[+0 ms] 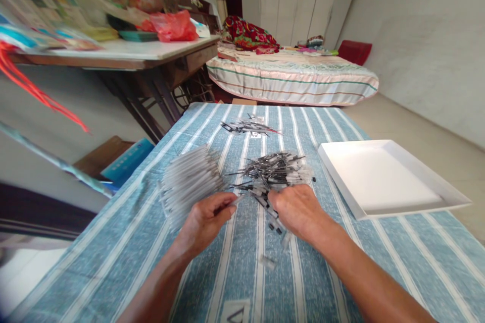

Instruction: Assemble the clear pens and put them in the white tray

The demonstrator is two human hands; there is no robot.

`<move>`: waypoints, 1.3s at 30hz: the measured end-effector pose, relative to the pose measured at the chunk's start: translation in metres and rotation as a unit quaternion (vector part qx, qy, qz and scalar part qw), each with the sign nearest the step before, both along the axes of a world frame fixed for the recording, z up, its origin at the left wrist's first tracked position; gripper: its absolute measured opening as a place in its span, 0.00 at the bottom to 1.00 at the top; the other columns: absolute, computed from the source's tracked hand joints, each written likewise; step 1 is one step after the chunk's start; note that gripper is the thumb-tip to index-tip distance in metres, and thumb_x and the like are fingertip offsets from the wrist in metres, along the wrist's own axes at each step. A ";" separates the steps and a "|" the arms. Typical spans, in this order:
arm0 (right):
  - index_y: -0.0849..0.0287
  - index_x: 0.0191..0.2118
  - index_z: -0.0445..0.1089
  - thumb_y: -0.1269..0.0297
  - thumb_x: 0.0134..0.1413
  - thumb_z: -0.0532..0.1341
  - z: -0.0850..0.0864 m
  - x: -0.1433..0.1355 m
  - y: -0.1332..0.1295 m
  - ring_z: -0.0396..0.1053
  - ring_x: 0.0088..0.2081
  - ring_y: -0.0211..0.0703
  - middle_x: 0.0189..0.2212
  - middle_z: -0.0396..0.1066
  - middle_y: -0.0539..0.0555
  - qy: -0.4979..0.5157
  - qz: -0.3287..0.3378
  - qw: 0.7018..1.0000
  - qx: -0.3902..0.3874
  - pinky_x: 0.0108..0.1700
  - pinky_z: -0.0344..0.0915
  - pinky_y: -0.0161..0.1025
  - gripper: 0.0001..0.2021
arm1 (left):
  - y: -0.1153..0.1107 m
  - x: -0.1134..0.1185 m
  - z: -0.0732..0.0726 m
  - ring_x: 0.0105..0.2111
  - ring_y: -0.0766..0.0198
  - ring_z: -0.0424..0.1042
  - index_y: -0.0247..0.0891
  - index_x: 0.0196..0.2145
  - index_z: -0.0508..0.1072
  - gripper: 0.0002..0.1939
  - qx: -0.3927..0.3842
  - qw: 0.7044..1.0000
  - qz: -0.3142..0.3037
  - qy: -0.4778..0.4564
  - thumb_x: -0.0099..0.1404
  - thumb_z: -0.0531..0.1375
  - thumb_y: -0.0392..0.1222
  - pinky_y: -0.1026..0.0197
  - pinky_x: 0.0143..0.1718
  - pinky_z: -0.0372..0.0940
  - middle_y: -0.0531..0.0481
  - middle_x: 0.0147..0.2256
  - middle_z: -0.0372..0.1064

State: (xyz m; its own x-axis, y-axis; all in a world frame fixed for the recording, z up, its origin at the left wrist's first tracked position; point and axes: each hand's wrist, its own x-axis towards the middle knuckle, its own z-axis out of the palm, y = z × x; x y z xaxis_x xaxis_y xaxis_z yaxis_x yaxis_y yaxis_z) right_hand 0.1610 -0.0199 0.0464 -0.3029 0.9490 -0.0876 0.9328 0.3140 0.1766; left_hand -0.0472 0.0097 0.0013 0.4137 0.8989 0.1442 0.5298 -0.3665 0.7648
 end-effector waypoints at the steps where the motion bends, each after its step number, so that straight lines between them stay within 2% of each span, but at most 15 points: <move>1: 0.59 0.29 0.70 0.76 0.49 0.52 0.000 0.001 0.000 0.72 0.25 0.47 0.23 0.75 0.56 0.004 0.004 1.000 0.002 0.23 0.54 0.34 0.10 | 0.000 0.000 0.000 0.30 0.63 0.70 0.38 0.35 0.73 0.10 0.002 1.000 0.001 0.000 0.58 0.54 0.38 0.64 0.33 0.63 0.51 0.30 0.72; 7: 0.60 0.28 0.69 0.76 0.49 0.52 -0.003 0.005 0.000 0.71 0.23 0.46 0.21 0.74 0.56 0.007 0.010 1.000 0.011 0.22 0.53 0.35 0.10 | 0.000 -0.001 -0.001 0.31 0.63 0.70 0.38 0.35 0.74 0.10 0.007 1.000 -0.001 0.001 0.57 0.54 0.37 0.64 0.33 0.63 0.50 0.31 0.72; 13: 0.60 0.29 0.68 0.77 0.51 0.54 0.002 0.003 0.000 0.70 0.24 0.44 0.23 0.74 0.56 -0.019 0.057 0.998 0.014 0.24 0.53 0.35 0.08 | -0.001 -0.001 0.001 0.29 0.65 0.68 0.38 0.33 0.73 0.09 -0.019 0.999 -0.042 -0.004 0.58 0.53 0.37 0.65 0.31 0.61 0.52 0.28 0.70; 16: 0.60 0.30 0.68 0.76 0.52 0.54 0.007 0.004 0.000 0.69 0.25 0.44 0.23 0.73 0.55 -0.039 0.097 0.994 0.023 0.25 0.53 0.35 0.07 | -0.002 -0.001 0.004 0.25 0.66 0.65 0.38 0.30 0.72 0.09 -0.071 0.995 -0.071 -0.007 0.58 0.52 0.38 0.66 0.26 0.59 0.54 0.24 0.66; 19: 0.60 0.30 0.67 0.76 0.53 0.54 0.009 0.006 -0.001 0.67 0.24 0.43 0.22 0.72 0.54 -0.035 0.133 0.990 0.036 0.26 0.53 0.36 0.07 | -0.004 -0.002 0.007 0.22 0.68 0.64 0.38 0.29 0.72 0.08 -0.169 0.979 -0.104 -0.042 0.56 0.53 0.37 0.67 0.24 0.59 0.55 0.22 0.65; 22: 0.60 0.29 0.66 0.75 0.53 0.54 0.010 0.007 -0.001 0.66 0.24 0.41 0.22 0.71 0.53 -0.027 0.151 0.987 0.048 0.27 0.52 0.36 0.07 | -0.006 -0.001 0.009 0.20 0.69 0.63 0.37 0.28 0.72 0.06 -0.240 0.962 -0.098 -0.088 0.54 0.54 0.36 0.67 0.23 0.59 0.55 0.22 0.66; 25: 0.60 0.29 0.66 0.75 0.53 0.54 0.008 0.005 -0.002 0.65 0.24 0.41 0.22 0.70 0.53 -0.028 0.155 0.985 0.065 0.27 0.51 0.36 0.06 | -0.006 0.000 0.009 0.20 0.70 0.63 0.36 0.28 0.72 0.05 -0.250 0.960 -0.072 -0.105 0.53 0.56 0.36 0.67 0.22 0.59 0.55 0.22 0.66; 29: 0.60 0.28 0.65 0.76 0.52 0.55 0.004 -0.003 -0.005 0.64 0.23 0.40 0.20 0.69 0.52 -0.018 0.185 0.978 0.099 0.26 0.50 0.38 0.07 | -0.007 0.003 0.008 0.20 0.70 0.62 0.36 0.27 0.71 0.04 -0.265 0.953 -0.080 -0.119 0.53 0.57 0.36 0.67 0.22 0.58 0.55 0.21 0.65; 32: 0.61 0.30 0.67 0.75 0.54 0.54 0.003 -0.009 -0.010 0.62 0.22 0.40 0.19 0.67 0.51 0.025 0.209 0.965 0.156 0.26 0.51 0.38 0.07 | -0.007 0.007 0.008 0.19 0.71 0.62 0.35 0.28 0.70 0.04 -0.291 0.941 -0.078 -0.152 0.52 0.58 0.36 0.67 0.22 0.58 0.55 0.22 0.65; 35: 0.62 0.37 0.68 0.74 0.56 0.52 0.001 -0.011 -0.018 0.61 0.22 0.40 0.18 0.66 0.50 0.131 0.209 0.944 0.221 0.27 0.52 0.38 0.08 | -0.007 0.008 0.008 0.20 0.70 0.63 0.34 0.30 0.69 0.05 -0.282 0.936 -0.052 -0.202 0.53 0.60 0.37 0.67 0.21 0.58 0.56 0.21 0.65; 37: 0.62 0.38 0.68 0.72 0.58 0.51 -0.003 -0.008 -0.024 0.62 0.22 0.38 0.19 0.67 0.50 0.207 0.181 0.937 0.216 0.28 0.54 0.37 0.09 | -0.006 0.009 0.008 0.21 0.70 0.63 0.34 0.31 0.69 0.06 -0.268 0.930 -0.024 -0.252 0.54 0.60 0.37 0.68 0.22 0.58 0.56 0.20 0.65; 39: 0.61 0.35 0.69 0.69 0.59 0.51 -0.010 -0.002 -0.029 0.64 0.23 0.37 0.21 0.69 0.50 0.248 0.132 0.946 0.160 0.29 0.55 0.35 0.10 | -0.006 0.009 0.009 0.22 0.70 0.64 0.35 0.32 0.68 0.07 -0.257 0.918 -0.001 -0.301 0.54 0.61 0.37 0.67 0.23 0.59 0.56 0.20 0.65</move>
State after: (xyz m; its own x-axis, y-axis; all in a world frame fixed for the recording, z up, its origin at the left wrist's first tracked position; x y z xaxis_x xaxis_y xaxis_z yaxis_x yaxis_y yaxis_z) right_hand 0.1589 -0.0489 0.0364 -0.4611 0.7890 0.4060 0.8226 0.5517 -0.1378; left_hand -0.0383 0.0037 0.0101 0.3996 0.9116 -0.0965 -0.0452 0.1248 0.9912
